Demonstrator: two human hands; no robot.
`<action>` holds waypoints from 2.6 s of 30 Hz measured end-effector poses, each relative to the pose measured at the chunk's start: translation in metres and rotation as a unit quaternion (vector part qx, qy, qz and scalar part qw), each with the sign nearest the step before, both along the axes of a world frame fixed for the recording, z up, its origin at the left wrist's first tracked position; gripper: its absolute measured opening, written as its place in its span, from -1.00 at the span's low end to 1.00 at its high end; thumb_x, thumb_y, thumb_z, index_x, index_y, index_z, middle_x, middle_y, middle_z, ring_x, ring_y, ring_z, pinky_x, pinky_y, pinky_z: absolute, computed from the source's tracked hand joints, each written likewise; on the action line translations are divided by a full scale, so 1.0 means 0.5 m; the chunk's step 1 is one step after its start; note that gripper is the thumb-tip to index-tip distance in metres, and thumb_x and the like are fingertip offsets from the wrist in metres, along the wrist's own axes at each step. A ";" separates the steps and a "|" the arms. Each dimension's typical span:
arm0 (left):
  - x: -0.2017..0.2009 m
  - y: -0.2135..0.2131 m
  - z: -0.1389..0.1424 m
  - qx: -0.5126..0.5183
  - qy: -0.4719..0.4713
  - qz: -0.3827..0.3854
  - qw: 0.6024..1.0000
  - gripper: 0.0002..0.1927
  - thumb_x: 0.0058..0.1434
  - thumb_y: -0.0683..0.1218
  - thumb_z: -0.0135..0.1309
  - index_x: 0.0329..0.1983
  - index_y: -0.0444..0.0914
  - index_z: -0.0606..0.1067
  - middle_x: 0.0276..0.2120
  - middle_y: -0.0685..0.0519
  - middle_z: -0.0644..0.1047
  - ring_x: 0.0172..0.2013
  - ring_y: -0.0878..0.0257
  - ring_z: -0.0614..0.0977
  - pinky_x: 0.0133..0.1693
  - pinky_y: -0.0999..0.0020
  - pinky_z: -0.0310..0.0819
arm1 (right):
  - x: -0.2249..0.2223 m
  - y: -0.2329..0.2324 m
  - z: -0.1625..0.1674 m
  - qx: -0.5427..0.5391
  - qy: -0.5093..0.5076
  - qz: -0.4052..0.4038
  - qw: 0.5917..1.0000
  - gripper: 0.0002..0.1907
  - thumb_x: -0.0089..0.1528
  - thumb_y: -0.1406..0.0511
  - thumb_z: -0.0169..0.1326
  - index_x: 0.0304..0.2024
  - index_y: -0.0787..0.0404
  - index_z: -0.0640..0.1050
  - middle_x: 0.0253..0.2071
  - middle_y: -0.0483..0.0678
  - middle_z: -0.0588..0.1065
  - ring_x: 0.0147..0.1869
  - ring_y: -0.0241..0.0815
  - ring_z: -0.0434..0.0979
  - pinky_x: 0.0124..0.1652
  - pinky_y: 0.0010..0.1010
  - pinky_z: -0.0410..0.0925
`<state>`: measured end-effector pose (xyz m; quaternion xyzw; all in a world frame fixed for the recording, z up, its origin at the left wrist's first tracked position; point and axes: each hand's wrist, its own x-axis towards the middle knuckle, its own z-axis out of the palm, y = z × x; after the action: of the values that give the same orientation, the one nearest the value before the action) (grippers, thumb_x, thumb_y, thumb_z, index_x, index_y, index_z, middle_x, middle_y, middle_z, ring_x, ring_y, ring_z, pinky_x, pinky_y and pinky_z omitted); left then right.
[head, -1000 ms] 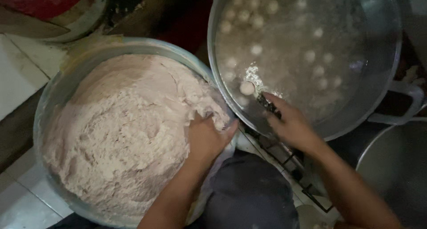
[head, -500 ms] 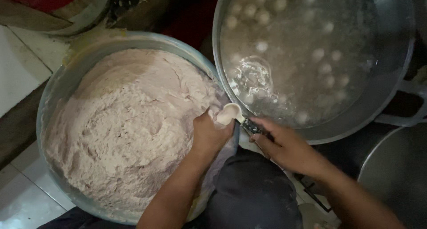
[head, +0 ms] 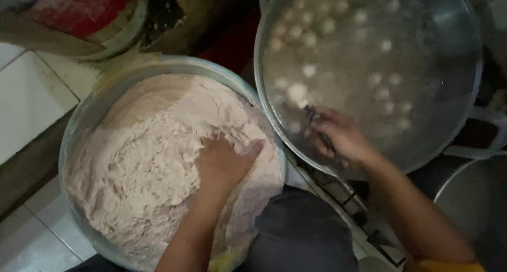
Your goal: The person scoops portions of dough from a large bowl using a spoon and drops them into a pot of boiling water. The process is repeated continuously as the dough balls cook in the water.
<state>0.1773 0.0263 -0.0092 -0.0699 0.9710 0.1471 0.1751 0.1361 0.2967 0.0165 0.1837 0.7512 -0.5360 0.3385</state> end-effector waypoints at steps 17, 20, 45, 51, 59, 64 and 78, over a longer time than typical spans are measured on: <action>0.013 0.065 -0.051 0.248 0.256 0.026 0.934 -0.51 0.23 0.16 0.23 -0.19 -0.41 0.60 -0.28 -0.34 0.63 -0.25 -0.24 0.67 -0.12 0.02 0.58 | -0.058 0.002 0.076 0.244 0.198 0.049 0.948 -0.54 0.31 0.28 0.05 0.26 0.22 0.42 -0.17 0.12 0.58 -0.26 -0.09 0.60 -0.30 -0.25 0.45; 0.010 0.070 -0.045 0.301 0.272 0.042 0.913 -0.63 0.20 0.04 0.24 -0.16 -0.38 0.58 -0.28 -0.26 0.64 -0.26 -0.18 0.69 -0.15 0.08 0.59 | -0.003 -0.003 0.093 0.197 0.095 0.053 0.974 -0.60 0.36 0.31 -0.04 0.26 0.17 0.45 -0.27 0.10 0.56 -0.33 -0.16 0.54 -0.34 -0.29 0.42; 0.017 0.085 -0.070 0.228 0.251 0.013 0.941 -0.34 -0.06 0.16 0.40 -0.21 -0.54 0.57 -0.30 -0.39 0.60 -0.18 -0.30 0.63 -0.09 0.00 0.58 | -0.021 0.023 0.050 0.285 0.206 0.161 0.922 -0.54 0.30 0.28 0.04 0.26 0.20 0.46 -0.10 0.05 0.58 -0.22 -0.15 0.58 -0.20 -0.26 0.45; 0.017 0.087 -0.068 0.362 0.241 0.071 0.898 -0.71 0.11 -0.02 0.30 -0.25 -0.33 0.58 -0.32 -0.16 0.65 -0.27 -0.09 0.70 -0.19 0.12 0.60 | 0.038 -0.002 0.078 0.177 0.171 0.189 0.951 -0.60 0.31 0.23 0.05 0.20 0.16 0.49 -0.18 -0.03 0.60 -0.25 -0.18 0.60 -0.24 -0.31 0.46; 0.013 0.094 -0.075 0.327 0.196 0.037 0.924 -0.83 0.09 -0.06 0.26 -0.36 -0.25 0.59 -0.44 -0.11 0.63 -0.38 -0.04 0.71 -0.30 0.15 0.60 | 0.097 -0.072 0.103 0.103 0.068 0.211 0.970 -0.56 0.31 0.21 0.06 0.25 0.08 0.50 -0.44 -0.05 0.56 -0.43 -0.29 0.49 -0.40 -0.40 0.39; 0.008 0.091 -0.060 0.260 0.125 0.085 0.954 -0.61 -0.12 0.06 0.34 -0.35 -0.31 0.61 -0.47 -0.19 0.63 -0.43 -0.13 0.68 -0.35 0.03 0.56 | 0.076 -0.052 0.073 0.012 0.011 0.161 0.987 -0.56 0.30 0.27 0.00 0.25 0.09 0.49 -0.34 -0.09 0.59 -0.45 -0.36 0.46 -0.44 -0.46 0.37; 0.032 0.076 -0.058 0.324 0.246 0.039 0.913 -0.63 0.12 0.03 0.32 -0.27 -0.40 0.61 -0.27 -0.27 0.64 -0.20 -0.20 0.68 -0.06 0.09 0.58 | -0.044 0.036 0.040 0.298 0.213 0.131 0.921 -0.53 0.34 0.22 0.06 0.30 0.16 0.46 -0.07 0.05 0.59 -0.12 -0.11 0.63 -0.11 -0.30 0.47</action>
<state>0.1935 0.0642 -0.0384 -0.0083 0.8791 0.4725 -0.0622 0.1140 0.3147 0.0362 0.0576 0.9478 -0.2649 0.1678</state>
